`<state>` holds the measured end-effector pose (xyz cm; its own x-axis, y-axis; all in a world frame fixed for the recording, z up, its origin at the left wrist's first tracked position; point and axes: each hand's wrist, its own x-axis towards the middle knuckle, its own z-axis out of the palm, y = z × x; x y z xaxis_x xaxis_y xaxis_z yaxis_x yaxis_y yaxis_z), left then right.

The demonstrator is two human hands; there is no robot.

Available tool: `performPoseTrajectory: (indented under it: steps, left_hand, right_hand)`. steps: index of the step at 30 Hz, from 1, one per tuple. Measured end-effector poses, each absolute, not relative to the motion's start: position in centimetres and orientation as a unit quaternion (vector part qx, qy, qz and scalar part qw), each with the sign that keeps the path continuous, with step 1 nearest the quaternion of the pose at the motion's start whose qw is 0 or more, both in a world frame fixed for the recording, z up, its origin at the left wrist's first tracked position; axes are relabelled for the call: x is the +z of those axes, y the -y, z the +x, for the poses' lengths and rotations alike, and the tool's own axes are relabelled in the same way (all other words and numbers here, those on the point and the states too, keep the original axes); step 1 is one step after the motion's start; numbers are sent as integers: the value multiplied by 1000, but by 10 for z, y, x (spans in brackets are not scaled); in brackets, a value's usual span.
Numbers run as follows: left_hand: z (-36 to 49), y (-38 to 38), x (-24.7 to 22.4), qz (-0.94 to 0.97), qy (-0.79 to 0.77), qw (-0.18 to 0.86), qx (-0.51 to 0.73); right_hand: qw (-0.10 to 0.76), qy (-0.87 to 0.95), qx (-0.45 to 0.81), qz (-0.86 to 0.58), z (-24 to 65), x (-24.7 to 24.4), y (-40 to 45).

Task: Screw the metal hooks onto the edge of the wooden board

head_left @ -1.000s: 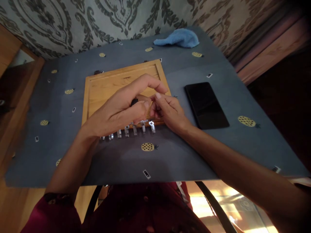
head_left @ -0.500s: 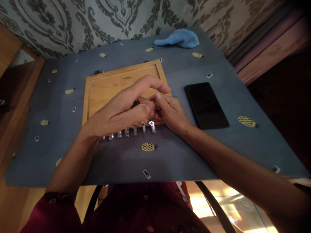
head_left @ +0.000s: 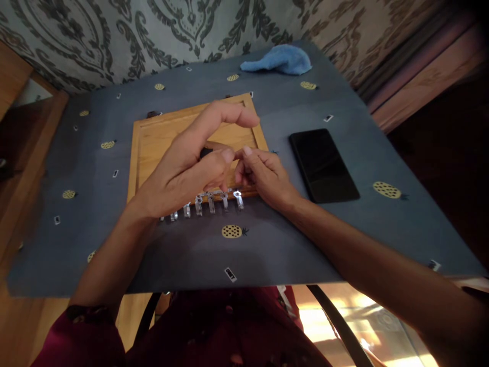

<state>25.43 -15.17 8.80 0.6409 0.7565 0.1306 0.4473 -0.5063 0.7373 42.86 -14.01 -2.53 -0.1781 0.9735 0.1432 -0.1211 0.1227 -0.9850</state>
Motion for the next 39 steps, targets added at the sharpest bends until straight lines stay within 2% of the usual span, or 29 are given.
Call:
performPoseTrajectory:
  steps: [3,11,25,34,39]
  left_hand:
    - [259,155,86,774,-354,444,282]
    - [261,153,82,755,-365,462,288]
    - [259,150,83,823,-345,380,245]
    - [235,139,109,904,-284,309,82]
    - [228,139,115,919,-280,273,46]
  right_hand:
    - [513,552,535,-383,429,-25,140]
    - [504,554,538,-387,430,-26,140]
    - [501,572,522,-386,430,-22,141]
    - [514,554,533,-380,428,-26,139]
    - [514,544,541,-383,429,-25,140]
